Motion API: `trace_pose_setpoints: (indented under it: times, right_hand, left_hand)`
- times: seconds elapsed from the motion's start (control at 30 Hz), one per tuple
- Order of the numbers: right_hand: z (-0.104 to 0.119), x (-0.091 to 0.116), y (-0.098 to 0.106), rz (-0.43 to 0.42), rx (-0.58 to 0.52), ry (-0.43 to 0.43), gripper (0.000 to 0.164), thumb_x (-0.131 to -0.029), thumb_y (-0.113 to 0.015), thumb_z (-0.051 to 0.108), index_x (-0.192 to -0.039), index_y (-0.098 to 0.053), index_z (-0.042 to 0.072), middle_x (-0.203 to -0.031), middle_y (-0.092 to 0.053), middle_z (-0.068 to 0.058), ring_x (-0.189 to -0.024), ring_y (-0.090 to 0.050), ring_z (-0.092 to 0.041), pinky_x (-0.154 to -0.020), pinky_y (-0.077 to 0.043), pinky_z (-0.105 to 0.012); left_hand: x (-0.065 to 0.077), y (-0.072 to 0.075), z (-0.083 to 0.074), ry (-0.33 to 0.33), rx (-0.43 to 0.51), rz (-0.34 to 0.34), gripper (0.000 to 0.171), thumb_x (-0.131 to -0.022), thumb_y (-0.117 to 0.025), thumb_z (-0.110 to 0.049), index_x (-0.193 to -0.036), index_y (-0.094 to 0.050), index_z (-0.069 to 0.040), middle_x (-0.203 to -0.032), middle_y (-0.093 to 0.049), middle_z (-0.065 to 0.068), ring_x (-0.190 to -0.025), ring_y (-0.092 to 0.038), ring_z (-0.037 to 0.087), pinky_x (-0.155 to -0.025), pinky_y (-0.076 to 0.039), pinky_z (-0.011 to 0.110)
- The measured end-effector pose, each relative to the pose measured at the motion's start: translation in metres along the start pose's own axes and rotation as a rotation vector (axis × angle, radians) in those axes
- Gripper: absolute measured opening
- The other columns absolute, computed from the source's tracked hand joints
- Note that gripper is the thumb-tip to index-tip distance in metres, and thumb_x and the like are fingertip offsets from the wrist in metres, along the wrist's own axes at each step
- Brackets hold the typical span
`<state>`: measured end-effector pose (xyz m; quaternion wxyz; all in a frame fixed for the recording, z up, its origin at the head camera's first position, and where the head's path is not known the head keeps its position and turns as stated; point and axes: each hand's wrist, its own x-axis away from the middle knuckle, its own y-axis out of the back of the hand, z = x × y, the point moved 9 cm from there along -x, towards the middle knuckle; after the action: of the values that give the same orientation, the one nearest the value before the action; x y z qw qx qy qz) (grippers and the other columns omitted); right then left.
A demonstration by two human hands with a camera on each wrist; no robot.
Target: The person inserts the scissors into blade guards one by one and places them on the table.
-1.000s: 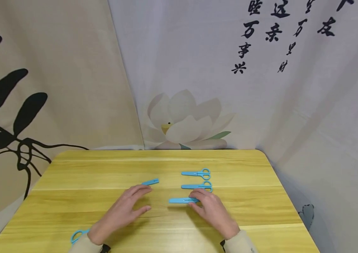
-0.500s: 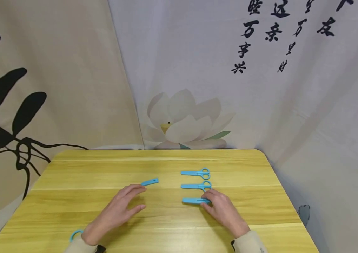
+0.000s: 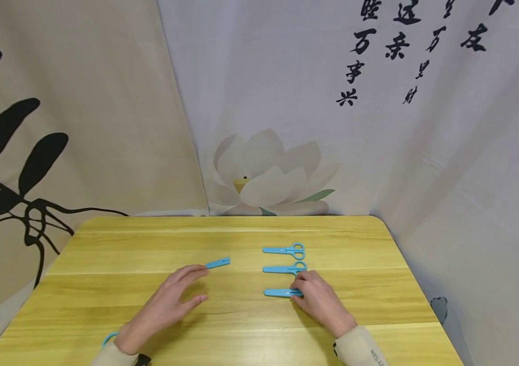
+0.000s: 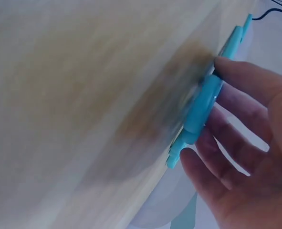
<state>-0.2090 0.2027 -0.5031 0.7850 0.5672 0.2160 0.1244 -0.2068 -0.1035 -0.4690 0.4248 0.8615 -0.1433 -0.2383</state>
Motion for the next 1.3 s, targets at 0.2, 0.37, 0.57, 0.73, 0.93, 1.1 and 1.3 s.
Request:
trace_pose_setpoints:
  times: [0.2,0.37,0.57,0.73,0.93,1.1,1.3]
  right_hand:
    - [0.001,-0.003,0.0,-0.001,0.014,0.024,0.016,-0.084,-0.088,0.021,-0.096,-0.08,0.013,-0.104,-0.063,0.004,-0.094,-0.057,-0.016,-0.081,-0.055,-0.035]
    - [0.0,-0.004,0.001,-0.01,0.012,0.02,0.016,-0.084,-0.088,0.021,-0.096,-0.08,0.014,-0.101,-0.062,0.005,-0.091,-0.055,-0.015,-0.078,-0.054,-0.034]
    - [0.005,-0.005,0.009,-0.087,0.013,0.02,0.024,-0.085,-0.088,0.023,-0.103,-0.078,0.011,-0.103,-0.066,0.003,-0.096,-0.061,-0.017,-0.082,-0.057,-0.038]
    - [0.015,-0.009,0.016,-0.152,-0.011,0.023,0.03,-0.087,-0.086,0.027,-0.11,-0.078,0.009,-0.108,-0.068,0.001,-0.101,-0.063,-0.018,-0.087,-0.057,-0.04]
    - [0.04,-0.018,0.013,-0.173,-0.085,0.073,0.035,-0.092,-0.081,0.031,-0.117,-0.076,0.008,-0.122,-0.07,-0.004,-0.118,-0.064,-0.027,-0.098,-0.054,-0.049]
    - [0.07,-0.027,0.006,-0.176,-0.089,0.123,0.038,-0.095,-0.076,0.036,-0.122,-0.074,0.01,-0.131,-0.068,-0.007,-0.128,-0.06,-0.032,-0.103,-0.05,-0.053]
    - [0.119,-0.04,-0.009,-0.126,-0.11,0.215,0.043,-0.101,-0.066,0.042,-0.129,-0.07,0.01,-0.138,-0.065,-0.008,-0.133,-0.056,-0.033,-0.109,-0.046,-0.055]
  left_hand:
    - [0.005,0.009,0.009,0.046,-0.009,-0.017,0.056,-0.09,-0.083,-0.025,-0.14,-0.063,-0.009,-0.144,-0.058,0.004,-0.132,-0.054,0.032,-0.106,-0.047,0.055]
    - [0.013,0.022,0.021,0.074,-0.027,-0.029,0.057,-0.091,-0.082,-0.027,-0.141,-0.062,-0.01,-0.144,-0.057,0.004,-0.132,-0.054,0.032,-0.106,-0.047,0.056]
    - [0.029,0.045,0.04,0.077,-0.059,-0.068,0.058,-0.094,-0.079,-0.03,-0.143,-0.059,-0.008,-0.145,-0.056,0.009,-0.13,-0.054,0.038,-0.101,-0.047,0.064]
    - [0.045,0.066,0.057,0.094,-0.12,-0.094,0.06,-0.096,-0.076,-0.033,-0.144,-0.056,-0.003,-0.145,-0.054,0.016,-0.13,-0.052,0.043,-0.099,-0.044,0.068]
    - [0.063,0.082,0.08,0.184,-0.184,-0.091,0.065,-0.097,-0.074,-0.039,-0.144,-0.054,0.0,-0.146,-0.051,0.022,-0.13,-0.05,0.048,-0.1,-0.04,0.072]
    - [0.074,0.09,0.09,0.191,-0.261,-0.116,0.07,-0.094,-0.076,-0.042,-0.143,-0.054,0.002,-0.144,-0.051,0.027,-0.128,-0.049,0.05,-0.099,-0.039,0.073]
    - [0.085,0.1,0.101,0.207,-0.281,-0.152,0.073,-0.096,-0.074,-0.044,-0.147,-0.05,0.002,-0.15,-0.042,0.031,-0.133,-0.041,0.054,-0.099,-0.032,0.077]
